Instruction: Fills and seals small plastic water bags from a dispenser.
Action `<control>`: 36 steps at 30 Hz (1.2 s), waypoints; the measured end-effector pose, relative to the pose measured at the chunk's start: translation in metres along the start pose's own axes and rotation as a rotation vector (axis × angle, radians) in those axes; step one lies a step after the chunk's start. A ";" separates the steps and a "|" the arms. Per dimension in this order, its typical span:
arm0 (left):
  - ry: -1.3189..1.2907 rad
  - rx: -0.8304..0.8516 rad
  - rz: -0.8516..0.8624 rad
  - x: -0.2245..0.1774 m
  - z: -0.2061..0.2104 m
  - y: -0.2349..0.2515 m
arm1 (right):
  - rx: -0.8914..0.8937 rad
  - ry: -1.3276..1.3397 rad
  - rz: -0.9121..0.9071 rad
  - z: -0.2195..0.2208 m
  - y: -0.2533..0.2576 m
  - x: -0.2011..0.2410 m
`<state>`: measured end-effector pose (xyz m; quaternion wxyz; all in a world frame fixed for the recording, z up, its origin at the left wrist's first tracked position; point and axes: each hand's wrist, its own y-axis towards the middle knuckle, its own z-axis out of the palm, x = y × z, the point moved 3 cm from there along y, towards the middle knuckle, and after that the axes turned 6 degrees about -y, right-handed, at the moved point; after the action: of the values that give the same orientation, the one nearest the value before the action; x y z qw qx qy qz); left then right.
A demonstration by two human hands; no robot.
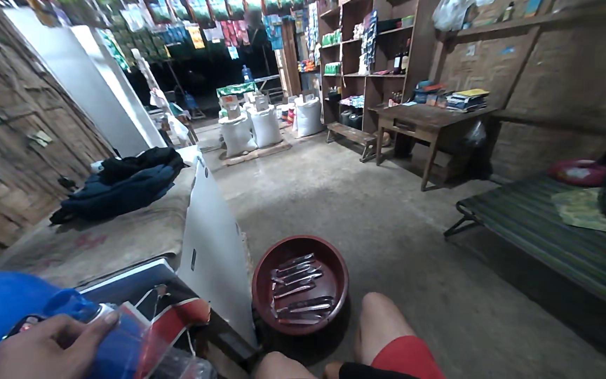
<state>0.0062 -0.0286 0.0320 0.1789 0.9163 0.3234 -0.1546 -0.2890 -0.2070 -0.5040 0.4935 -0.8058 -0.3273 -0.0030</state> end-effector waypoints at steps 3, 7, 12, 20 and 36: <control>0.004 -0.004 0.005 0.000 0.000 -0.001 | -0.005 -0.018 0.013 0.001 0.000 0.002; 0.021 -0.006 0.004 0.003 0.000 0.001 | -0.015 -0.043 -0.003 0.000 -0.001 0.003; 0.016 -0.001 -0.013 0.002 -0.001 -0.001 | -0.094 0.085 0.025 0.003 0.005 0.009; 0.007 -0.031 -0.006 0.006 0.000 -0.002 | 0.018 0.029 0.032 -0.021 -0.060 0.028; 0.001 -0.206 -0.029 -0.027 -0.009 -0.029 | -0.025 0.014 -0.040 0.016 0.017 -0.017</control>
<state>-0.0308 -0.0182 0.0439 0.2699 0.8882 0.3510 -0.1228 -0.2982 -0.2088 -0.5314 0.4854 -0.8052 -0.3400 -0.0227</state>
